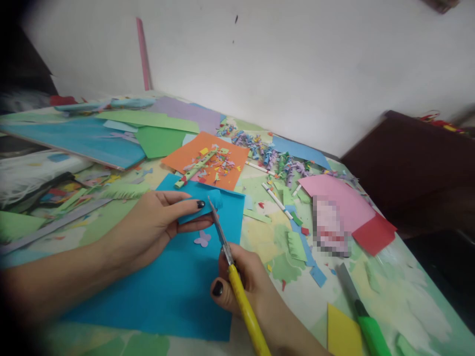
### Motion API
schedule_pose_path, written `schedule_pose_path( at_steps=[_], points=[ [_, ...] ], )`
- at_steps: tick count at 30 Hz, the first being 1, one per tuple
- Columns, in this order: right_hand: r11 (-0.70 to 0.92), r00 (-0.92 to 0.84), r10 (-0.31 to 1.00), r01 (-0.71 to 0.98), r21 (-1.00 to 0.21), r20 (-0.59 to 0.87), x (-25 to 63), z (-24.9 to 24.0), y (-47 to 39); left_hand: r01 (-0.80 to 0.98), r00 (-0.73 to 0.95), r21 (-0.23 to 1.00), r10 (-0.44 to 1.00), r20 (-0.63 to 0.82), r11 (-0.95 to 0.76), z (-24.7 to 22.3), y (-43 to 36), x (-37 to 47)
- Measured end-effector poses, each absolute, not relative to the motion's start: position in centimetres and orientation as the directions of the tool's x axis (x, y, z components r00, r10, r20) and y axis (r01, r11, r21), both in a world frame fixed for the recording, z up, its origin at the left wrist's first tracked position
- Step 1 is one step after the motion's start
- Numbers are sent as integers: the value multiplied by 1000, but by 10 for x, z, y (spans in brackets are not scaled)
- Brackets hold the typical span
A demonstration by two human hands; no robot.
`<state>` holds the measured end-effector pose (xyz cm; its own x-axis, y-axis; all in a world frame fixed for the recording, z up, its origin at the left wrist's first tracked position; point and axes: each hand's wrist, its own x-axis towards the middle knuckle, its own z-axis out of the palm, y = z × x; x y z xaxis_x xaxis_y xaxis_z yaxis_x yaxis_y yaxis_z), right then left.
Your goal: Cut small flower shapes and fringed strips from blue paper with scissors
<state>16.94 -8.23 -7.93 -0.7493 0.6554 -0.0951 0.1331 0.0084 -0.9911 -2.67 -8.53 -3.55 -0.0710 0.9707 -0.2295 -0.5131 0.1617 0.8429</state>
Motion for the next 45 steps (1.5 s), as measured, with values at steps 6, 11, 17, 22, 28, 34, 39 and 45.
schedule_pose_path(
  at_steps=[6, 11, 17, 22, 28, 34, 39, 45],
  points=[
    [33, -714, 700, 51, -998, -14, 164, -70, -89, -495, -79, 855, 972, -220, 154, -33, -86, -26],
    [-7, -695, 718, 59, -998, -46, 164, -68, -92, -506, -57, 853, 982, -181, 128, -35, -86, -27],
    [36, -707, 705, 106, -994, -50, 170, -75, -93, -512, -61, 849, 980, -188, 131, -35, -87, -26],
    [36, -726, 685, 123, -992, -66, 172, -76, -92, -513, -71, 848, 978, -199, 135, -33, -87, -25],
    [-35, -711, 694, 128, -991, -116, 170, -71, -94, -495, -69, 858, 979, -194, 135, -33, -88, -25],
    [6, -678, 728, 156, -988, -103, 169, -71, -94, -482, -67, 865, 978, -198, 142, -33, -88, -26],
    [32, -663, 743, 166, -986, -87, 172, -77, -93, -490, -67, 860, 977, -201, 144, -33, -88, -26],
    [3, -651, 751, 172, -985, -111, 172, -71, -98, -491, -64, 860, 978, -199, 143, -34, -86, -26]
  ],
)
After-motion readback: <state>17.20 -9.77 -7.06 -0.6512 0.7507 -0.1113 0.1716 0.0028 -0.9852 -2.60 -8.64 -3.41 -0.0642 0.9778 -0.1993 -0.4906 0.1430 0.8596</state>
